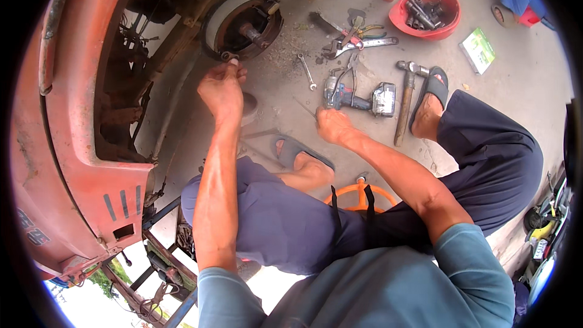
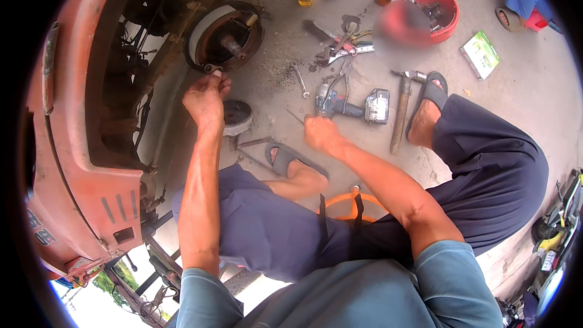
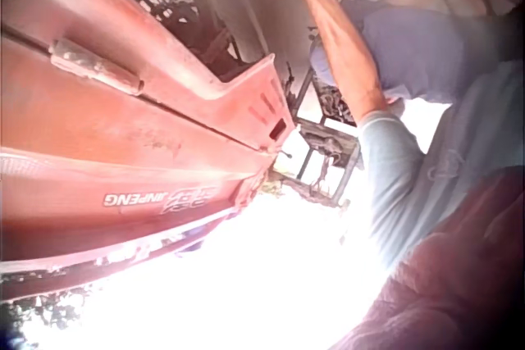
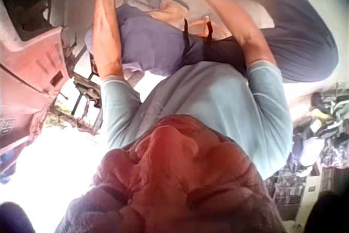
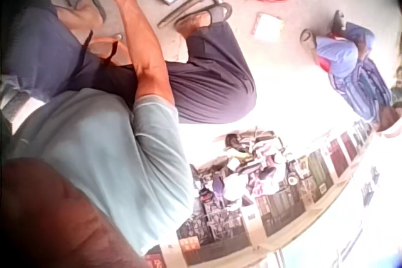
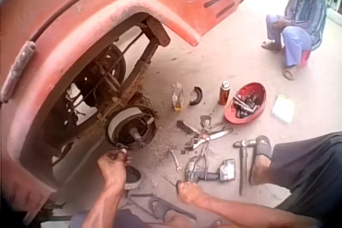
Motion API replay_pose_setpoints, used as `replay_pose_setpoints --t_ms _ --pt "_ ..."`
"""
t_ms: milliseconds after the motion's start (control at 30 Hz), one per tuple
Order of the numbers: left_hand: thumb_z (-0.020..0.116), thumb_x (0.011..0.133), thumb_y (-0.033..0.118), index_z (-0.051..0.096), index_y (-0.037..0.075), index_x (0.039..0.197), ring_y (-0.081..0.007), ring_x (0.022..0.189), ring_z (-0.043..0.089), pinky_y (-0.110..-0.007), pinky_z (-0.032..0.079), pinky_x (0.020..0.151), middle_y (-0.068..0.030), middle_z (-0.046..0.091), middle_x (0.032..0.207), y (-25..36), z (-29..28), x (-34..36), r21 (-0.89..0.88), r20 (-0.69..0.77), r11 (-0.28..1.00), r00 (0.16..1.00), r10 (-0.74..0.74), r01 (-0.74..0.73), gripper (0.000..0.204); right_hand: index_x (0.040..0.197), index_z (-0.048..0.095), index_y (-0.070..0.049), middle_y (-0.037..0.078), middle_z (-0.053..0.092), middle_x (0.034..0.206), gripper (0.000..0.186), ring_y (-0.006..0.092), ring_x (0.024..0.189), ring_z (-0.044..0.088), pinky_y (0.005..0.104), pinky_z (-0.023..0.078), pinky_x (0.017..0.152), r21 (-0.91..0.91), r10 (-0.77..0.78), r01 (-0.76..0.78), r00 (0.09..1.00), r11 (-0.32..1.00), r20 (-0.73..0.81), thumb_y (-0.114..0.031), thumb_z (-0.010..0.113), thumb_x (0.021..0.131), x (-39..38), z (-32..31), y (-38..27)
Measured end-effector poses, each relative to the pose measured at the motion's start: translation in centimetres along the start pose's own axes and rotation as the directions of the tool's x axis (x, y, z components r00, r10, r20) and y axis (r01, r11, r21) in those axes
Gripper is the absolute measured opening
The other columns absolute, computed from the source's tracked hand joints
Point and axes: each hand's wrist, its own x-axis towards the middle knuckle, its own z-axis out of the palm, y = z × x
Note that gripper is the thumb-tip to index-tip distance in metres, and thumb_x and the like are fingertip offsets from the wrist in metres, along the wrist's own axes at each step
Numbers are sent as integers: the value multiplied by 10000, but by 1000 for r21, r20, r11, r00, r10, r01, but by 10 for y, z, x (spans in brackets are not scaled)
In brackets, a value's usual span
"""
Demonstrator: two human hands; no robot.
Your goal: The person works on the internal components of a brake drum assembly using a screwdriver. They handle small metal springs and pins, positioning them within the mechanism while the vehicle is raised.
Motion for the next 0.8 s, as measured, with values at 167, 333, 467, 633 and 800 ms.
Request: replay_pose_setpoints --t_ms 167,333,467,633,800 --pt "685 989 17 589 -113 1081 -242 828 765 -300 632 711 -200 742 959 0 2 1 -77 12 996 999 -41 42 186 1184 662 25 253 743 1121 321 395 1049 736 489 592 918 -167 77 -63 994 984 77 -110 567 909 -21 34 42" --pt "662 1003 19 597 -106 1067 -221 824 764 -282 624 706 -176 747 936 -8 3 6 -110 48 994 999 3 2 155 1211 663 15 239 739 1149 324 392 1108 721 468 591 932 -234 151 -121 982 965 116 -99 563 925 -31 44 76" --pt "627 1019 15 597 -111 1067 -219 850 761 -275 622 729 -177 741 954 -22 -3 9 -81 89 994 993 81 -74 138 1226 660 14 227 740 1158 320 381 1150 710 449 588 955 -249 217 -177 966 952 144 -110 572 945 -31 50 91" --pt "625 1032 28 593 -106 1088 -229 862 763 -296 634 758 -189 739 986 -20 -8 9 -34 102 994 989 105 -102 148 1282 625 19 232 713 1237 352 369 1137 720 441 594 954 -315 223 -169 964 934 143 -133 540 977 -32 45 91" --pt "636 1027 37 589 -109 1067 -217 848 762 -293 634 740 -176 740 960 -15 1 1 -36 60 996 995 85 -83 159 1326 606 22 229 701 1265 381 360 1148 719 429 594 949 -365 247 -179 957 914 150 -135 540 985 -26 39 97"
